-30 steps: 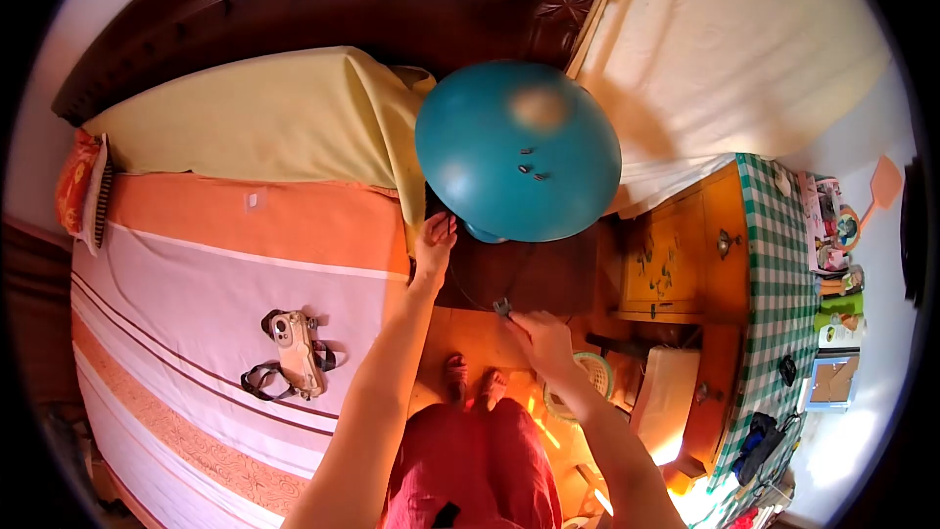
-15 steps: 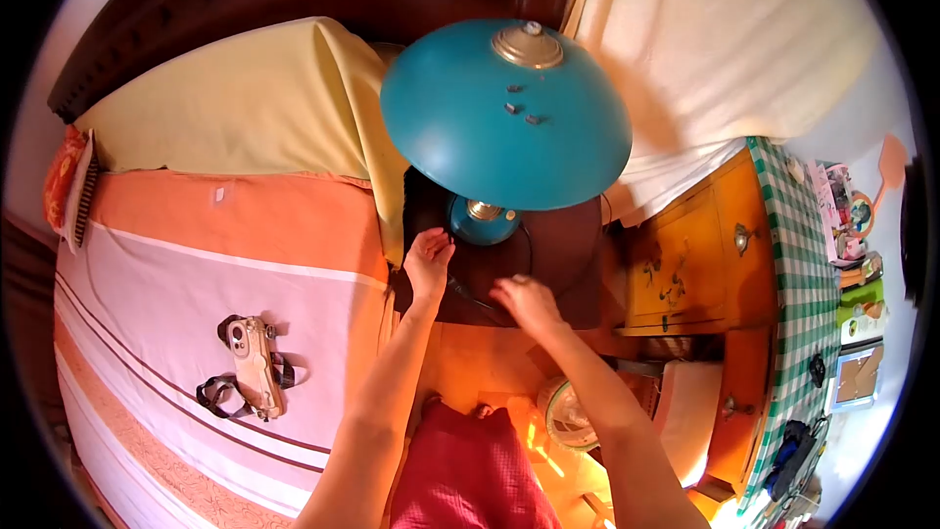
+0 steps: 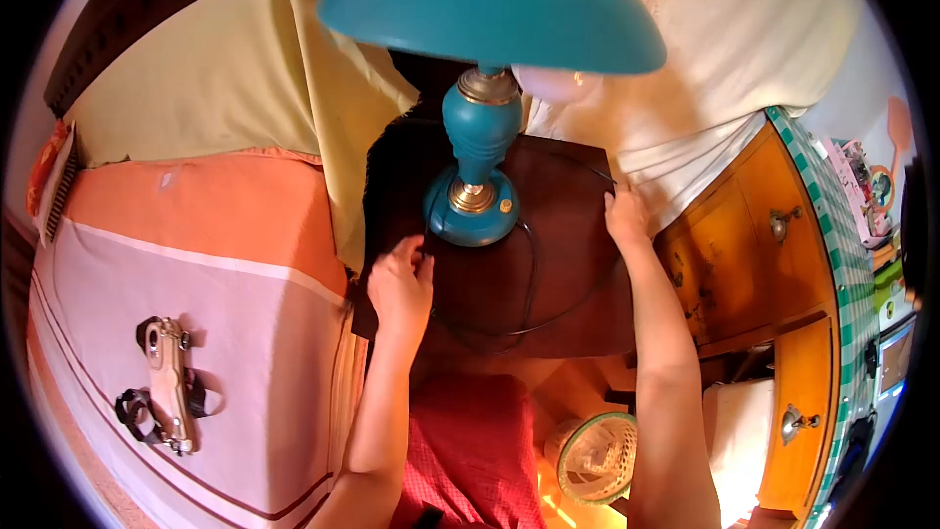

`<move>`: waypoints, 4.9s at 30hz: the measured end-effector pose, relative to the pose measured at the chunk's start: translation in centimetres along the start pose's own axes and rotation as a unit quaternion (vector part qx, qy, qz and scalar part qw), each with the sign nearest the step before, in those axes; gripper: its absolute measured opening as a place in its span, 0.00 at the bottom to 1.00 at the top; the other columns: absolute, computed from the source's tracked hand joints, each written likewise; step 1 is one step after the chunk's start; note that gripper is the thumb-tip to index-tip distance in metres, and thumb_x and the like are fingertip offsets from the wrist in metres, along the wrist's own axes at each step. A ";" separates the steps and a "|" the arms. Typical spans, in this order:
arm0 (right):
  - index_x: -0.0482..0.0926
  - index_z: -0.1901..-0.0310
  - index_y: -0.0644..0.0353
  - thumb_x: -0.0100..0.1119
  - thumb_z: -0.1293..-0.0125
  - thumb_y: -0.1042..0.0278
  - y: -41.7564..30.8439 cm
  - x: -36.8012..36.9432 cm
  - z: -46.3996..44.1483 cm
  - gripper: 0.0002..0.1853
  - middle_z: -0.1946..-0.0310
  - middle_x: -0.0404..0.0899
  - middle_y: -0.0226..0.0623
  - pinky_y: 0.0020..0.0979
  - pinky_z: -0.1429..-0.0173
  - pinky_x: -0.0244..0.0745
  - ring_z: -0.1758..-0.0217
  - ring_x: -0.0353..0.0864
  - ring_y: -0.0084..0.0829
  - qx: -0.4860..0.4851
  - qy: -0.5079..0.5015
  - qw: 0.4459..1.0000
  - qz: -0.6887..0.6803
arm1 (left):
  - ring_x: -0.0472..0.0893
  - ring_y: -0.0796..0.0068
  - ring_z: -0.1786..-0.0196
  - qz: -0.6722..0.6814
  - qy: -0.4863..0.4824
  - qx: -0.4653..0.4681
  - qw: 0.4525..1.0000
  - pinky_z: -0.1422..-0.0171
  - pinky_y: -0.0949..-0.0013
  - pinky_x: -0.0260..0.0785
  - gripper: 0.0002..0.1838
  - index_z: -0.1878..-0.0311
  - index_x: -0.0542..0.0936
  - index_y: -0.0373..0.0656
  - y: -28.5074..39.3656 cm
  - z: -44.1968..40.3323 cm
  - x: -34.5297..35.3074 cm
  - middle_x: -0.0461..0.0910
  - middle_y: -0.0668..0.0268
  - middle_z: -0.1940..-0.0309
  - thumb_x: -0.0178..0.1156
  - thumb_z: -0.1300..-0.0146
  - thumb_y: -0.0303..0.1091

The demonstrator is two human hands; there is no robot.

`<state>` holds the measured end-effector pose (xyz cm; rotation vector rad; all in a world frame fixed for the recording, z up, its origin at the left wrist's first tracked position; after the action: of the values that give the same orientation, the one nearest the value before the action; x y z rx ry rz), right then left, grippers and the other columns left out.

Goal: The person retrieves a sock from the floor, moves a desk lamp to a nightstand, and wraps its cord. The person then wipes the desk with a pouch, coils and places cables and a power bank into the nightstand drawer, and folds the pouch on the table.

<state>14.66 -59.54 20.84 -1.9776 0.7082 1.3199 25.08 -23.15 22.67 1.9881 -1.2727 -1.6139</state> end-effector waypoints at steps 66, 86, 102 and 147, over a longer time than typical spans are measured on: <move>0.76 0.69 0.63 0.57 0.49 0.78 -27.2 -1.2 13.7 0.04 0.68 0.78 0.46 0.40 0.61 0.75 0.63 0.79 0.45 -0.473 -0.049 0.879 -0.033 | 0.77 0.57 0.71 0.046 0.050 0.154 0.986 0.66 0.62 0.70 0.06 0.67 0.81 0.34 -1.9 4.7 -3.6 0.76 0.55 0.70 0.63 0.50 0.22; 0.73 0.49 0.68 0.51 0.34 0.70 -16.7 -1.8 5.1 0.14 0.59 0.78 0.34 0.23 0.50 0.69 0.56 0.75 0.22 -0.150 0.000 0.703 -0.696 | 0.81 0.69 0.75 0.148 0.038 0.057 0.987 0.70 0.68 0.71 0.04 0.70 0.80 0.35 -1.7 -11.7 3.5 0.81 0.60 0.77 0.64 0.49 0.25; 0.72 0.52 0.63 0.57 0.36 0.69 -16.5 0.2 2.0 0.13 0.60 0.79 0.36 0.25 0.59 0.73 0.61 0.80 0.24 -0.099 -0.111 0.742 -0.653 | 0.73 0.81 0.73 0.298 -0.149 0.087 0.939 0.66 0.75 0.67 0.09 0.60 0.81 0.37 0.3 -12.9 7.1 0.80 0.69 0.73 0.63 0.43 0.29; 0.59 0.49 0.61 0.52 0.33 0.57 -1.2 -6.6 9.5 0.20 0.62 0.69 0.42 0.43 0.47 0.75 0.58 0.74 0.37 0.042 0.109 0.504 -0.856 | 0.79 0.71 0.65 0.441 -0.266 -0.145 0.845 0.59 0.68 0.76 0.36 0.38 0.57 0.30 -1.7 2.9 -0.4 0.77 0.59 0.65 0.64 0.45 0.29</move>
<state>7.70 -51.00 24.54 -1.5145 -1.0513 -0.2715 23.24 -21.00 20.73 0.5667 -1.6396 -1.7044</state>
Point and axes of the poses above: each hand's wrist, its own z-axis away from the middle knuckle, its own x-axis out of the palm, y = z × x, the point moved 5 cm from there along -z, towards the middle knuckle
